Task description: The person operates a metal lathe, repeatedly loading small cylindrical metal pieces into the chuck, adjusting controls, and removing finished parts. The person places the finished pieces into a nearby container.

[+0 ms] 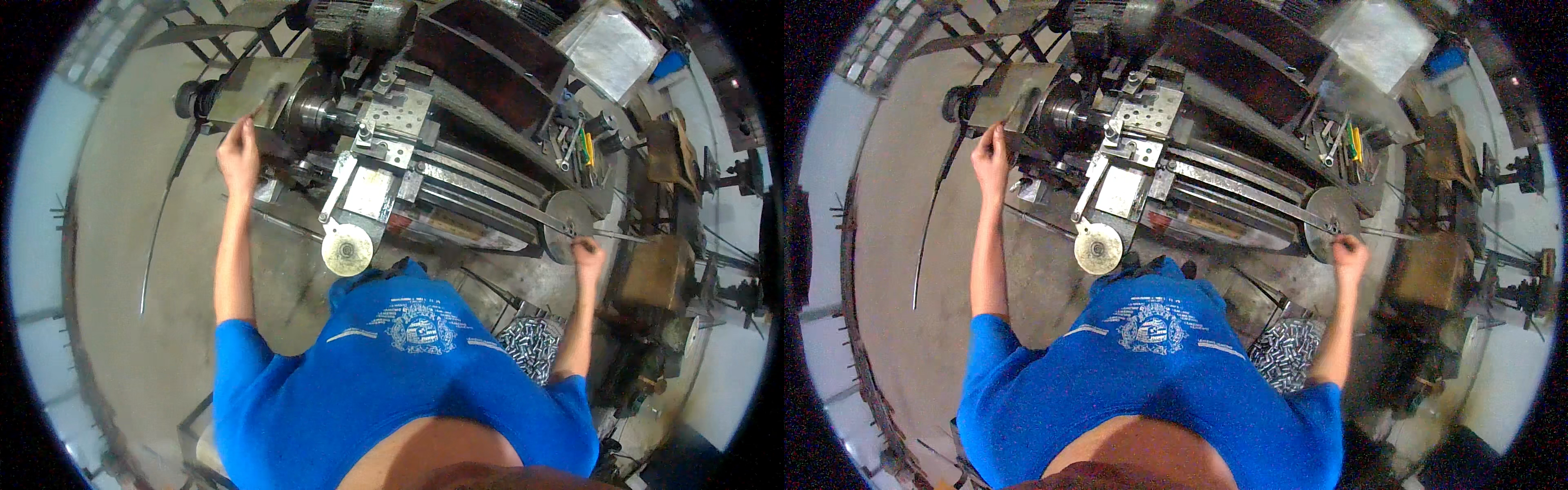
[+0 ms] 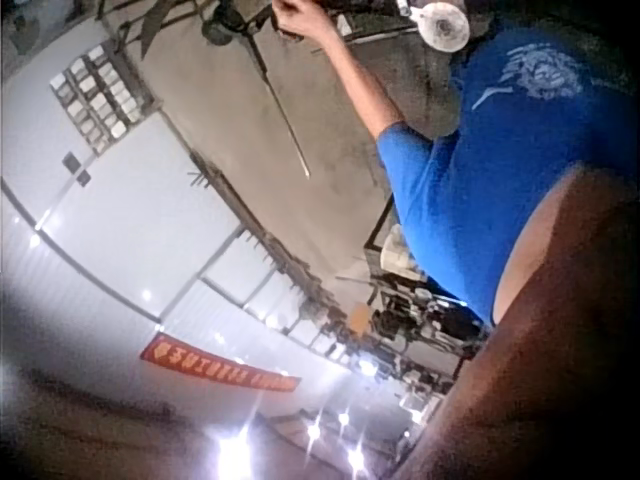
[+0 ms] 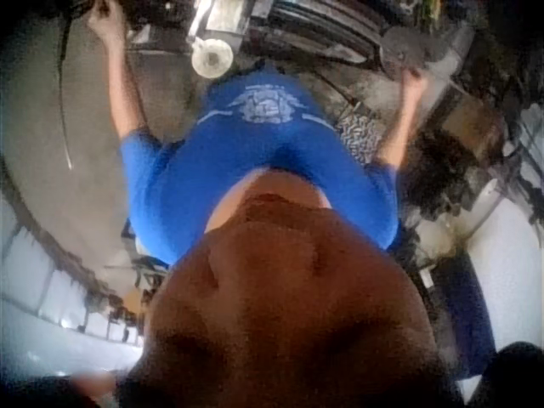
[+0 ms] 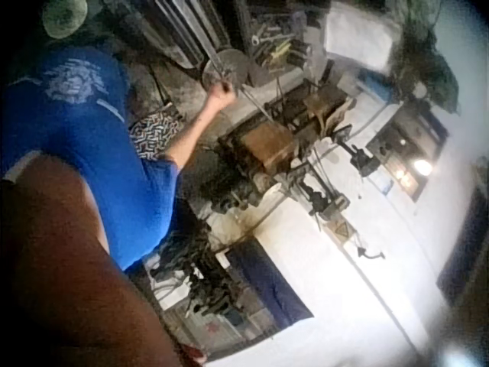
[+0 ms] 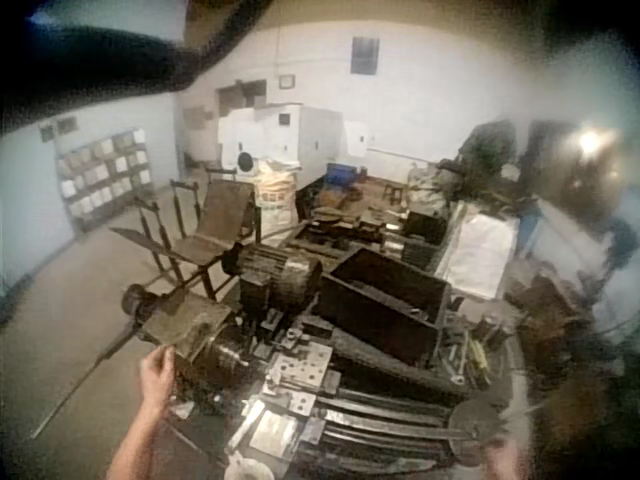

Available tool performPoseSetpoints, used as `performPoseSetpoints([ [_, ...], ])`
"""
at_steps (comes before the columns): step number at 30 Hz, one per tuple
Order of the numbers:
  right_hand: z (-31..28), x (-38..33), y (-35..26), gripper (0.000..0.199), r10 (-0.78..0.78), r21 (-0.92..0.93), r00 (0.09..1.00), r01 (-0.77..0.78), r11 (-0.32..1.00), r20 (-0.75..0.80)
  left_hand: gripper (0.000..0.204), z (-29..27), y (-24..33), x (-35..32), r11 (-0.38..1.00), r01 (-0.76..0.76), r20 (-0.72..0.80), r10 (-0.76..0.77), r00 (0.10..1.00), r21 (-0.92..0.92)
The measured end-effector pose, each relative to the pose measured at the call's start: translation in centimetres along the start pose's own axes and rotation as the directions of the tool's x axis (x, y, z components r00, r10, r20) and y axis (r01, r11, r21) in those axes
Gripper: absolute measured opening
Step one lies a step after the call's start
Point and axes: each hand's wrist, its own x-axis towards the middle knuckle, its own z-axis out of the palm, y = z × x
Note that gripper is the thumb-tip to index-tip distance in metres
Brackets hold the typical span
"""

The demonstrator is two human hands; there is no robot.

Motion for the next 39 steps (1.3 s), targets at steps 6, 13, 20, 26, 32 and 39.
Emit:
performPoseSetpoints([
  [6,-6.9,7.7,8.5,0.055,-0.071,-0.744,0.996,0.083,0.663,0.048,0.035,-1.2,-1.7,2.5,0.935,-0.063,0.298,-0.047,0.953,0.349],
  [13,-8.0,13.2,16.3,0.056,0.3,-0.893,0.931,0.057,0.446,0.209,0.034,-5.0,-1.5,-2.5,0.895,0.277,0.179,-0.354,0.918,0.35],
  [20,-8.0,10.3,17.5,0.034,0.167,-0.891,0.979,0.031,0.453,0.119,0.036,-9.1,-10.2,-10.8,0.718,0.676,0.166,-0.696,0.699,0.166],
  [26,-9.6,2.1,22.8,0.038,0.274,-0.861,0.961,-0.154,0.485,-0.018,0.035,-3.4,-11.8,-10.2,0.508,0.832,0.154,-0.824,0.545,-0.223],
  [32,-6.7,-5.1,20.0,0.036,0.406,-0.757,0.905,-0.354,0.549,-0.129,0.022,0.1,-14.9,-10.8,0.456,0.769,0.021,-0.855,0.519,-0.448],
  [39,-6.3,-14.1,20.2,0.037,0.481,-0.641,0.867,-0.444,0.627,-0.131,0.025,-0.3,-15.3,-10.4,0.405,0.725,0.009,-0.87,0.493,-0.558],
])
